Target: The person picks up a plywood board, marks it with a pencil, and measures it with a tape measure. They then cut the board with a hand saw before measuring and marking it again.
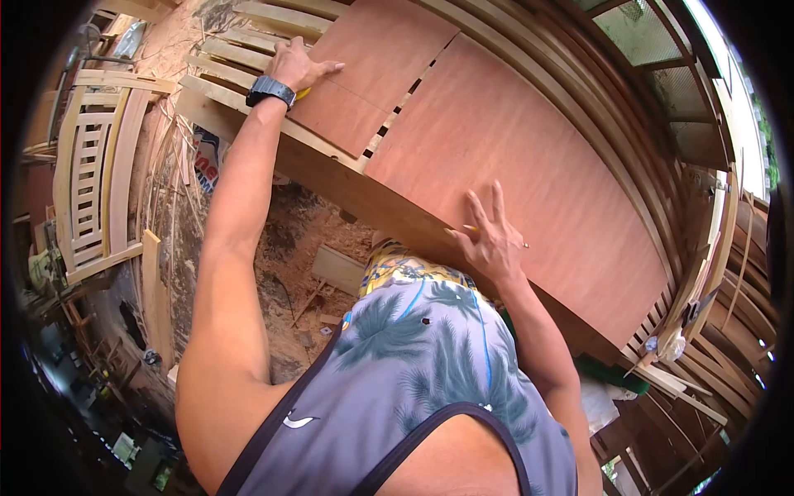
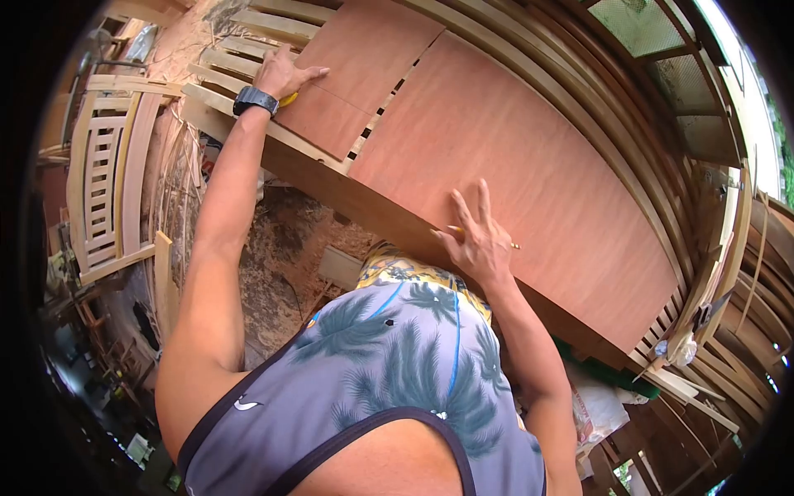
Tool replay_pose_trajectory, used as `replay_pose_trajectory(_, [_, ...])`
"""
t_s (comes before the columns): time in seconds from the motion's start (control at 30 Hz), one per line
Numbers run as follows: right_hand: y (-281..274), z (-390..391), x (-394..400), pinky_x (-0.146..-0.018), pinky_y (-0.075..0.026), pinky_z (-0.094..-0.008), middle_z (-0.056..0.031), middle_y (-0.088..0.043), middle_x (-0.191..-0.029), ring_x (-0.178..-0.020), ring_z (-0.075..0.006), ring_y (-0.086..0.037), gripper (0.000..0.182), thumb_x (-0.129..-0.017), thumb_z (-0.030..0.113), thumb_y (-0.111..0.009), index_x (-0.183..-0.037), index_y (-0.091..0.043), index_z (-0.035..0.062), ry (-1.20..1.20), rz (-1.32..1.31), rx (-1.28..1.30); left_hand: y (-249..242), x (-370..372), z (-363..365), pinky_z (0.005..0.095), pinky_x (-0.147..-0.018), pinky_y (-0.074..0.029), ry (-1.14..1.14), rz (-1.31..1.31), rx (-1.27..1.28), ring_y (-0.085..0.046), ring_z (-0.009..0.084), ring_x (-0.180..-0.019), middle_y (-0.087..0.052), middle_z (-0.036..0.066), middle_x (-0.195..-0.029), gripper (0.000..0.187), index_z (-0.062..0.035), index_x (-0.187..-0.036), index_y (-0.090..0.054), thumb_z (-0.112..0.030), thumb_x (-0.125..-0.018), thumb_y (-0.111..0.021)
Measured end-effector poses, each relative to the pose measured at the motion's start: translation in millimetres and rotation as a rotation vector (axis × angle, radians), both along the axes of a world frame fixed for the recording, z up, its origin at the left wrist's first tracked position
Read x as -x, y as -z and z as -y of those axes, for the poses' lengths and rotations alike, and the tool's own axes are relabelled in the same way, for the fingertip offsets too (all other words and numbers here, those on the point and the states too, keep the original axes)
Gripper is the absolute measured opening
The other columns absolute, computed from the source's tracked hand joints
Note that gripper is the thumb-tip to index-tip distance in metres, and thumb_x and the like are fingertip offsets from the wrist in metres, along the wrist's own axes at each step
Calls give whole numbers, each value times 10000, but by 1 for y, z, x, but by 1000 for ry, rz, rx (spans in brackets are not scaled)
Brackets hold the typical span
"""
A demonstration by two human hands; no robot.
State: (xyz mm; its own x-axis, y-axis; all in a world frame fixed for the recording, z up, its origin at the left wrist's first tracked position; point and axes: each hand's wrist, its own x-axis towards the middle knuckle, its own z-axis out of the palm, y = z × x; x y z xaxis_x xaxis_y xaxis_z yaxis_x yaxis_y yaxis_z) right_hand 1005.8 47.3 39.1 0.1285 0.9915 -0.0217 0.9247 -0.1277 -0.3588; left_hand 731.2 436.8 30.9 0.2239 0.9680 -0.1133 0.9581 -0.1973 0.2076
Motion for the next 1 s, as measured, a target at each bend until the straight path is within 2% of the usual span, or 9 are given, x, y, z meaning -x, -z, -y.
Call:
replay_pose_trajectory(0.13, [6, -29, 8, -640, -565, -381, -274, -372, -1524, -744, -315, -711, 834, -758, 599, -729, -1444, -506, 181, -67, 58, -10, 7, -5, 6, 433, -1032, -465, 24, 48, 10, -531, 402, -1238, -551, 324, -1299, 1073, 18, -1409, -483, -705, -668, -765])
replay_pose_trajectory(0.37, [6, -30, 9, -638, -557, -381, -268, -362, -1535, -728, -311, -701, 882, -738, 620, -730, -1456, -492, 168, -67, 93, 8, 22, 6, 14, 418, -993, -485, 24, 128, -53, -560, 378, -1184, -632, 277, -1196, 912, -49, -1345, -586, -637, -681, -795])
replay_pose_trajectory(0.47, [-2, -30, 10, -668, -557, -393, -263, -338, -1552, -757, -317, -698, 924, -712, 621, -752, -1467, -479, 163, -64, 79, 14, 25, 8, 9, 442, -981, -495, 28, 141, -21, -587, 392, -1171, -570, 262, -1296, 947, -112, -1407, -537, -648, -671, -793])
replay_pose_trajectory(0.6, [2, -28, 5, -706, -555, -413, -256, -286, -1581, -792, -325, -694, 1014, -666, 620, -788, -1498, -433, 163, -78, 75, 95, 7, 9, 7, 421, -982, -496, 105, 217, 39, -610, 375, -1158, -637, 249, -1243, 856, -96, -1371, -573, -563, -694, -812])
replay_pose_trajectory(0.67, [6, -24, 5, -712, -555, -416, -254, -273, -1588, -796, -326, -694, 1040, -653, 619, -798, -1508, -417, 165, -77, 77, 111, -7, 7, 11, 394, -908, -524, 21, 360, 217, -685, 314, -1016, -702, 225, -1074, 765, -64, -1315, -611, -482, -713, -830])
replay_pose_trajectory(0.83, [6, -25, 4, -729, -559, -417, -241, -272, -1593, -823, -329, -696, 1060, -627, 612, -818, -1508, -417, 179, -70, 52, 107, 23, 17, 2, 380, -854, -534, 131, 342, 0, -706, 293, -929, -729, 180, -1012, 723, -87, -1341, -613, -424, -737, -822])
replay_pose_trajectory(0.9, [8, -25, 3, -734, -559, -417, -237, -275, -1592, -836, -327, -696, 1061, -618, 604, -826, -1504, -422, 183, -61, 26, 69, 27, 21, 0, 329, -804, -536, 143, 403, 20, -699, 221, -871, -729, 141, -956, 704, -90, -1366, -601, -345, -751, -829])
replay_pose_trajectory(0.93, [8, -24, 4, -738, -560, -417, -233, -278, -1592, -850, -325, -696, 1062, -610, 597, -835, -1500, -428, 186, -58, 0, 33, 27, 23, -1, 329, -804, -536, 148, 401, 23, -699, 221, -871, -729, 141, -956, 704, -90, -1366, -601, -345, -751, -829])
replay_pose_trajectory(1.0, [2, -24, 5, -762, -560, -418, -231, -283, -1589, -927, -335, -689, 1070, -606, 591, -840, -1500, -423, 175, -49, -2, 76, 22, 23, -4, 358, -915, -520, 21, 456, 200, -689, 288, -1029, -715, 215, -1089, 724, -101, -1371, -597, -328, -727, -839])
